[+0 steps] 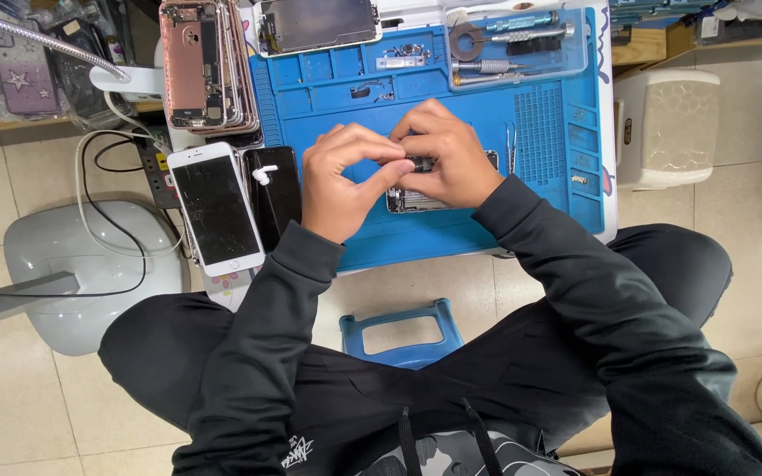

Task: The person is repairing a smartphone on a blue work mat. They use a screwdriver to remove screws from a small metal bracket and then use tweezers to carefully lift and remove the bracket from the phone's internal assembly. The person handles the phone casing and internal components throughout the process.

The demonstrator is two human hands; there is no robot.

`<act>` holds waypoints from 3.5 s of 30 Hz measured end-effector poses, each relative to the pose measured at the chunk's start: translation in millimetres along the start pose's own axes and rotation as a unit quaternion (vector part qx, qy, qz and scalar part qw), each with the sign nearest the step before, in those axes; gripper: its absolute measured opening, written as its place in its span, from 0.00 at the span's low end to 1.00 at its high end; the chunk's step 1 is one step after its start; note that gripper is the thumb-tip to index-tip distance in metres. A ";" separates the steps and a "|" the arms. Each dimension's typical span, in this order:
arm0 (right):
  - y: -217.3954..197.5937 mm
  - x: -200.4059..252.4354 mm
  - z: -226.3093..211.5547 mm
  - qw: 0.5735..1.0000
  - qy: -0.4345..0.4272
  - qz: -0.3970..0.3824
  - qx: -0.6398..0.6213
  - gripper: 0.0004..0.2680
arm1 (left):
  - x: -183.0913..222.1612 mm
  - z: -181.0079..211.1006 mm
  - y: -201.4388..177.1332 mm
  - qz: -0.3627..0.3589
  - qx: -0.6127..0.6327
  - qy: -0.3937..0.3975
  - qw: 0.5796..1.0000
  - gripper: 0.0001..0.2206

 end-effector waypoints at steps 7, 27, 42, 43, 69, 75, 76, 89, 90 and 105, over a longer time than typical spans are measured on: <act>-55.0 -17.7 -19.5 0.990 0.030 0.025 -0.133 0.04 | -3.6 2.1 -15.4 0.046 -0.051 -0.001 0.998 0.02; -173.7 13.9 91.6 0.928 0.057 0.041 0.365 0.08 | 51.0 -45.7 42.7 -0.191 -0.447 0.029 0.873 0.14; -136.1 0.6 119.4 0.916 0.121 -0.033 0.380 0.09 | 51.5 -46.3 49.0 -0.209 -0.488 0.045 0.846 0.15; -135.3 1.6 119.8 0.916 0.119 -0.034 0.381 0.09 | 51.4 -46.9 49.5 -0.208 -0.488 0.044 0.847 0.15; -6.3 18.0 -0.8 0.902 -0.022 -0.170 0.396 0.25 | 30.4 -0.8 -11.6 -0.080 -0.377 -0.020 0.923 0.06; -9.5 -4.1 11.2 0.945 0.022 -0.086 0.316 0.19 | 58.6 -17.6 28.8 -0.124 -0.309 -0.025 0.943 0.06; -5.2 -5.8 11.4 0.945 0.020 -0.086 0.316 0.19 | 64.3 -18.6 33.9 -0.123 -0.310 -0.025 0.942 0.06; -12.2 -38.5 -10.5 0.963 0.061 -0.092 0.247 0.13 | 93.8 -1.7 92.2 -0.171 -0.267 0.032 0.948 0.05; -13.6 -46.6 -11.9 0.968 0.069 -0.093 0.224 0.11 | 88.8 4.7 84.6 -0.140 -0.268 0.028 0.953 0.04; 67.3 -194.6 76.9 0.920 0.021 -0.216 0.328 0.25 | 47.9 33.8 15.7 0.008 -0.251 -0.024 0.968 0.03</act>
Point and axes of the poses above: each hand's wrist, its own x-axis away from the middle knuckle, its own y-axis out of the palm, z = x × y, the point moved 9 cm from there along -x, towards the middle knuckle, and after that the axes turned 7 degrees about y, right-handed, at the moved point
